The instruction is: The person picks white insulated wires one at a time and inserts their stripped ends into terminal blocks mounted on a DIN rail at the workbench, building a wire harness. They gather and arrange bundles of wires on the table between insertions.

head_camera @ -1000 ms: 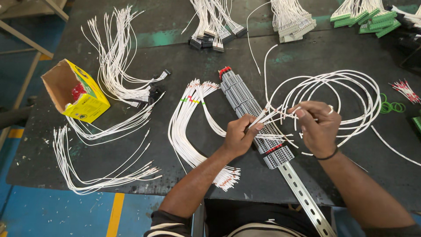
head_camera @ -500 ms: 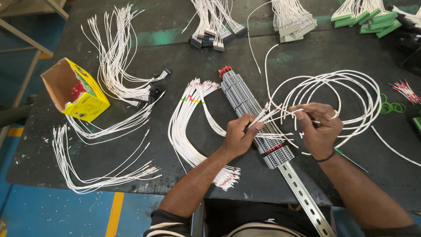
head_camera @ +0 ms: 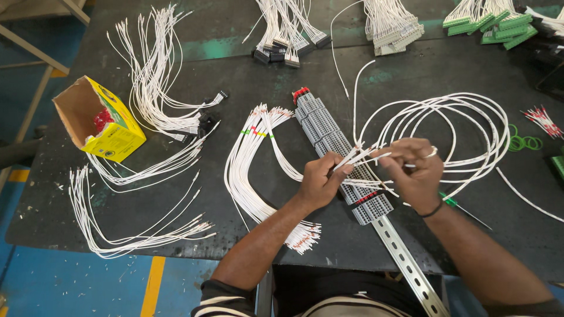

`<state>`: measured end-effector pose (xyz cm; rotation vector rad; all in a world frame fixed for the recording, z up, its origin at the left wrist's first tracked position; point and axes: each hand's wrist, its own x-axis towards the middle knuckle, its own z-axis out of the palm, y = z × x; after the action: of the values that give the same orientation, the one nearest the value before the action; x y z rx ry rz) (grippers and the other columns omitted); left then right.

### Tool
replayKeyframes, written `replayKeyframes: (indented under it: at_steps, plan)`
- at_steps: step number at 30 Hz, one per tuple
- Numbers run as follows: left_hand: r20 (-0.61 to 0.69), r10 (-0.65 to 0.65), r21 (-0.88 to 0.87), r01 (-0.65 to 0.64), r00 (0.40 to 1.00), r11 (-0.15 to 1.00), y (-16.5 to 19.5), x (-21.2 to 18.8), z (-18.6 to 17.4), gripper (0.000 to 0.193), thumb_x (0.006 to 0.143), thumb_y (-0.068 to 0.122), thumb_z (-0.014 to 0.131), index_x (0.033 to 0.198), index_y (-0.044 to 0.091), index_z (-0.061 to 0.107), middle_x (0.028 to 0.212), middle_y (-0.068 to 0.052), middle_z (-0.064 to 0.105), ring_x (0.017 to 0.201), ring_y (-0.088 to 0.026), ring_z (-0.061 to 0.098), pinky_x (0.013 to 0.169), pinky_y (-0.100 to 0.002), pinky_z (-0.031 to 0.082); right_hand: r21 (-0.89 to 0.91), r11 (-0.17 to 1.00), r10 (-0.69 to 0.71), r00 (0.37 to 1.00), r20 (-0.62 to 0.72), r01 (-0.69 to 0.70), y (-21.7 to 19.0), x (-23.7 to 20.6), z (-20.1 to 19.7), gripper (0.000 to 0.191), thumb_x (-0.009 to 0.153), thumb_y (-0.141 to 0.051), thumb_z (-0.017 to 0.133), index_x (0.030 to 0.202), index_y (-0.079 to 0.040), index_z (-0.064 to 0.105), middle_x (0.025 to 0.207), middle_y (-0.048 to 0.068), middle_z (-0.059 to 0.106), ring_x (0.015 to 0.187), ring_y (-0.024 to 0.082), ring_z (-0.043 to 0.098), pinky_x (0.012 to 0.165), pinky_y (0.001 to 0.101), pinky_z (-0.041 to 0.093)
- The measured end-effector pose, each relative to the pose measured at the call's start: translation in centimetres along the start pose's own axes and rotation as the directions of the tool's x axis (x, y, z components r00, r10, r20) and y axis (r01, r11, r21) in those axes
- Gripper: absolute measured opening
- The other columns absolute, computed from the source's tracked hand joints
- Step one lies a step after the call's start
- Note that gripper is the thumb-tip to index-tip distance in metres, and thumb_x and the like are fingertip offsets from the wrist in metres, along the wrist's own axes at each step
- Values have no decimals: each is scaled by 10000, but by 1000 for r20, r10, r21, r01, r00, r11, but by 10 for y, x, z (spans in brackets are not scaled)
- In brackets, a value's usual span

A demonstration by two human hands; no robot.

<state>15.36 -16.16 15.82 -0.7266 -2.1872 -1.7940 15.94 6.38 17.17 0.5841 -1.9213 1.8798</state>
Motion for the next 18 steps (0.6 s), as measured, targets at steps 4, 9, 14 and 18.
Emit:
replayKeyframes:
  at_steps: [4,9,14,18]
  plan:
    - [34,-8,-5,8,999,1000,-2,-1,-1,264,1033,277,659,955,28,624,668,-30,561,588,-84,495,554,-287,416,-85,993,83,994,67,-78,4,-4,6,223,904,33,742,1080,-50,633,964,82,780,660,-18,560,540,157,419]
    - [9,66,-20,-66,998,998,-1,0,-1,287,1081,294,606,991,22,628,758,-54,591,661,-103,548,618,-288,450,32,998,-54,959,278,46,3,-1,5,233,861,54,760,1060,-34,677,1040,77,767,873,86,673,714,229,542]
    - [-12,56,-70,-57,998,996,1,2,-2,271,1080,280,598,1002,23,639,774,-49,640,681,-96,598,630,-284,476,-118,989,-30,896,443,92,2,4,0,301,790,61,777,1071,-44,752,1044,101,793,849,168,704,735,280,582]
    - [-1,14,-55,-14,1000,998,1,1,-1,262,1062,272,622,1014,18,662,732,-38,617,651,-84,554,607,-284,463,199,954,177,957,229,-224,4,9,-3,246,913,85,682,1140,16,749,1184,163,757,890,195,670,809,310,569]
